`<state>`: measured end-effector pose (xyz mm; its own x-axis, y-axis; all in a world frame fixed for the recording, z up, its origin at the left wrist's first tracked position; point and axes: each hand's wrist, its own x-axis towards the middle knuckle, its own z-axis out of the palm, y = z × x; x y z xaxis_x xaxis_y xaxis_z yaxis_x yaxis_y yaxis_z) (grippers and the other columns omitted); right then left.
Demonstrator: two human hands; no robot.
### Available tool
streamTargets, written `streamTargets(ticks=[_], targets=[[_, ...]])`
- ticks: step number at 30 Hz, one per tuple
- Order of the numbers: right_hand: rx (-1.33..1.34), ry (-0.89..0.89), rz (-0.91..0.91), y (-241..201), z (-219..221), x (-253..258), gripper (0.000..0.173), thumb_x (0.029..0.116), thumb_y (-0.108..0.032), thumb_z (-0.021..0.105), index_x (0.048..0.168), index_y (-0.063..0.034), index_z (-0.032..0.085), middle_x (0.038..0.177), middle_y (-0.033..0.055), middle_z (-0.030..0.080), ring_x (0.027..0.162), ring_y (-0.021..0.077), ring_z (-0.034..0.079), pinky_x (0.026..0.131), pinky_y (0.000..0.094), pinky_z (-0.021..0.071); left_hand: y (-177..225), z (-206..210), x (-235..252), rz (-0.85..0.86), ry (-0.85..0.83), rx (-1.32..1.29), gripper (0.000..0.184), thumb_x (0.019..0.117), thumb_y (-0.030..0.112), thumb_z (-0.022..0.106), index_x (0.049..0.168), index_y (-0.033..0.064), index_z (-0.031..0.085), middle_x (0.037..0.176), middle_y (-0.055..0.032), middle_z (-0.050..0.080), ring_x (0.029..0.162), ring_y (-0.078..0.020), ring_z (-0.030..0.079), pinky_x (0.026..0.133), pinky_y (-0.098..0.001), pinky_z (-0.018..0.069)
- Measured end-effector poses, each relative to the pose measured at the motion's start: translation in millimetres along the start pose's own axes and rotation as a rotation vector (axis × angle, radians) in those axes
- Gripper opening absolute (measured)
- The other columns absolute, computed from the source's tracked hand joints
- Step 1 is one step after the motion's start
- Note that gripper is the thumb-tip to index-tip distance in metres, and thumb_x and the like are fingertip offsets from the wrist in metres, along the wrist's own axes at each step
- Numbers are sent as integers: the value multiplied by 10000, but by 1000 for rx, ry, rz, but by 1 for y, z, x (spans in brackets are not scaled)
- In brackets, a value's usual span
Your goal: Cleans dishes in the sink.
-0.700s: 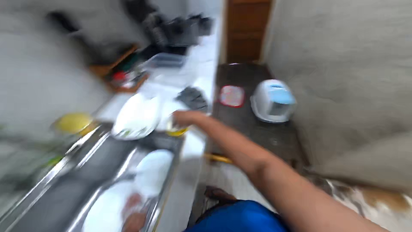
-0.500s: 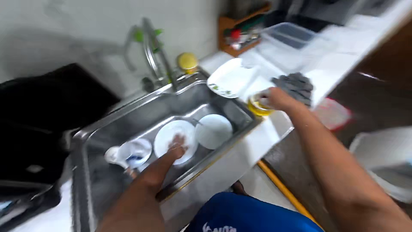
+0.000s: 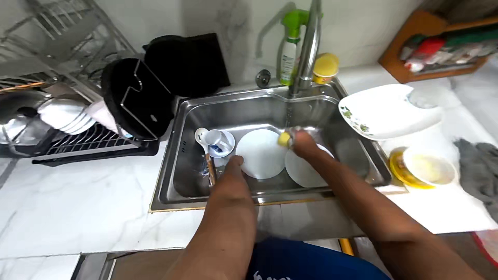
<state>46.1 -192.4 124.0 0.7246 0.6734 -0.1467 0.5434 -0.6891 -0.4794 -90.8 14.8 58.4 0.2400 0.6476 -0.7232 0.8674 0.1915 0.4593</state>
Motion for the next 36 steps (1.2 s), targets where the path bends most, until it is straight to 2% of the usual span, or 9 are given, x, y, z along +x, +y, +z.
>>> streamTargets(ticks=[6, 12, 16, 19, 21, 24, 28, 31, 36], targets=[[-217, -469, -161, 31, 105, 93, 419, 978, -266, 653, 1286, 19, 668, 1492, 298, 476, 1438, 475, 385, 1201, 592, 307, -13, 11, 35, 114, -6, 154, 373, 1047, 207, 566, 1300, -61, 626, 1396, -241, 589, 1321, -355, 550, 1098, -520, 436], [28, -290, -51, -15, 117, 88, 580, 931, -81, 653, 1467, 59, 480, 1508, 320, 437, 1416, 485, 408, 1181, 563, 354, -2, 13, 24, 156, -151, -505, 374, 961, -40, 552, 1335, -39, 529, 1154, -203, 600, 945, -265, 573, 812, -435, 507], [780, -236, -93, -49, 107, 80, 339, 1075, -106, 405, 1310, 63, 581, 1216, 206, 647, 1101, 229, 629, 974, 368, 514, 23, -13, 5, 248, -246, -407, 292, 1017, 59, 513, 1300, -10, 522, 987, -124, 578, 791, -186, 545, 687, -352, 496], [1031, -155, -190, -81, 105, 77, 270, 1038, -22, 436, 1192, 73, 636, 1072, 164, 676, 931, 162, 656, 848, 326, 561, 36, -38, -12, 381, -251, -259, 271, 1067, 143, 484, 1293, 8, 548, 935, -82, 575, 765, -157, 549, 691, -335, 505], [890, -3, -327, -90, 104, 87, 281, 926, 71, 575, 1198, 88, 646, 1231, 198, 637, 1093, 210, 630, 962, 349, 538, 36, -55, -28, 502, -223, -148, 291, 1022, 68, 513, 1303, 2, 553, 967, -93, 590, 796, -156, 551, 708, -341, 494], [518, 205, -336, -85, 95, 119, 421, 927, -36, 646, 1335, 57, 601, 1548, 264, 426, 1407, 428, 442, 1141, 592, 383, 27, -78, -62, 622, -173, -191, 370, 921, -48, 568, 1290, -33, 552, 1046, -128, 612, 867, -156, 584, 779, -338, 519], [496, 189, -395, -115, 79, 99, 512, 900, 22, 647, 1389, 84, 506, 1508, 279, 461, 1410, 410, 448, 1176, 544, 377, 14, -81, -75, 666, -204, -342, 427, 861, -116, 560, 1278, -24, 562, 1083, -121, 634, 878, -134, 617, 770, -310, 544], [349, 153, -706, -122, 77, 87, 558, 876, -86, 702, 1410, 5, 567, 1498, 198, 536, 1483, 341, 400, 1269, 575, 181, 12, -77, -75, 678, -199, -362, 331, 887, -88, 553, 1208, -13, 584, 957, -64, 622, 784, -104, 584, 708, -288, 519], [108, 149, -33, -89, 27, 102, 406, 968, -161, 620, 1359, -53, 634, 1304, 284, 642, 1228, 468, 610, 1015, 654, 471, 2, -63, -103, 594, -209, -493, 465, 863, -128, 534, 1315, -17, 545, 1119, -139, 632, 936, -173, 616, 793, -354, 540]])
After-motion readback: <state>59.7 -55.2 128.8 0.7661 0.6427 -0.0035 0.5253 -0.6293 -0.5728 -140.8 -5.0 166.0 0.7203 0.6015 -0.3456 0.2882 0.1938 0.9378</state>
